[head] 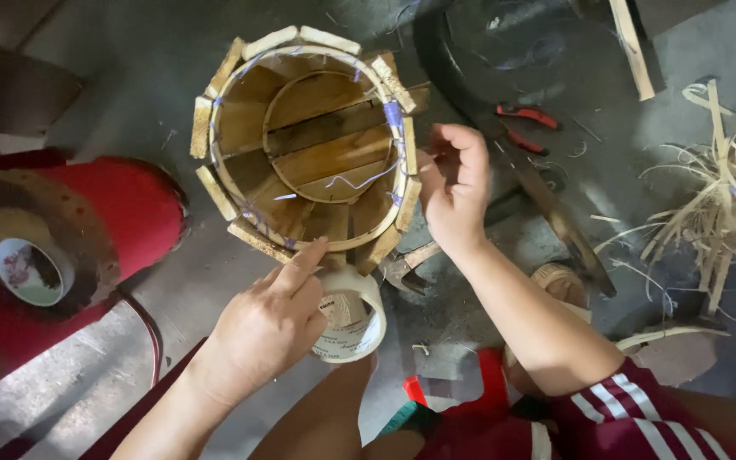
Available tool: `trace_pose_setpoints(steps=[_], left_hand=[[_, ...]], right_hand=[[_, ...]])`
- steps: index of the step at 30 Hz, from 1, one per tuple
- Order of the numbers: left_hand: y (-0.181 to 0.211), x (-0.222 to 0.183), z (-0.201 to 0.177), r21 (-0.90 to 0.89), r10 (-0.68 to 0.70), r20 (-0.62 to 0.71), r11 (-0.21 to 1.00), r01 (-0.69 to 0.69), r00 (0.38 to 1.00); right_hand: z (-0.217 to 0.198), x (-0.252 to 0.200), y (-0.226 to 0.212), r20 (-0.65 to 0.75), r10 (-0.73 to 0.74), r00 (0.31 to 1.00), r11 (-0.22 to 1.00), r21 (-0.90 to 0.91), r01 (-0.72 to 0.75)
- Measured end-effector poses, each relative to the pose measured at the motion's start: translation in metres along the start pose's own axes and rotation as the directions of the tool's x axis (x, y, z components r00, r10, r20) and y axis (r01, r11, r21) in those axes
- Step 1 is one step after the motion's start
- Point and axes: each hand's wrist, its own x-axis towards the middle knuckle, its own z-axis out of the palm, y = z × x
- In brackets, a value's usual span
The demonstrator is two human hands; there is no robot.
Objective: Trimming wooden slats with a machete and applying adhesive tape to assemble a cylindrical wooden structure.
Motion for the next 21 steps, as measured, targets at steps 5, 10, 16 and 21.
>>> trace_pose_setpoints(steps=[5, 10, 16, 21], left_hand=[[-0.004, 0.000, 0.000, 0.039, 0.039, -0.045, 0.999, -0.037, 0.998], [-0.011, -0.002, 0.005, 0.014, 0.092, -0.064, 0.996, -0.091, 0.994], [-0.011, -0.002, 0.006, 0.051, 0.125, -0.131, 0.992, -0.119, 0.983], [-0.007, -0.006, 0.009, 0.024, 0.085, -0.163, 0.996, -0.082, 0.983]], right_hand=[[-0.010, 0.016, -0.014, 0.062, -0.247, 0.967, 0.952, -0.170, 0.254], [-0.032, 0.036, -0.040, 0.299, -0.560, 0.772, 0.766, -0.168, 0.621], [-0.010, 0.036, -0.102, 0.835, -0.525, 0.164, 0.421, 0.087, 0.903], [0.006, 0.039, -0.105, 0.907, -0.406, 0.110, 0.337, 0.036, 0.941]])
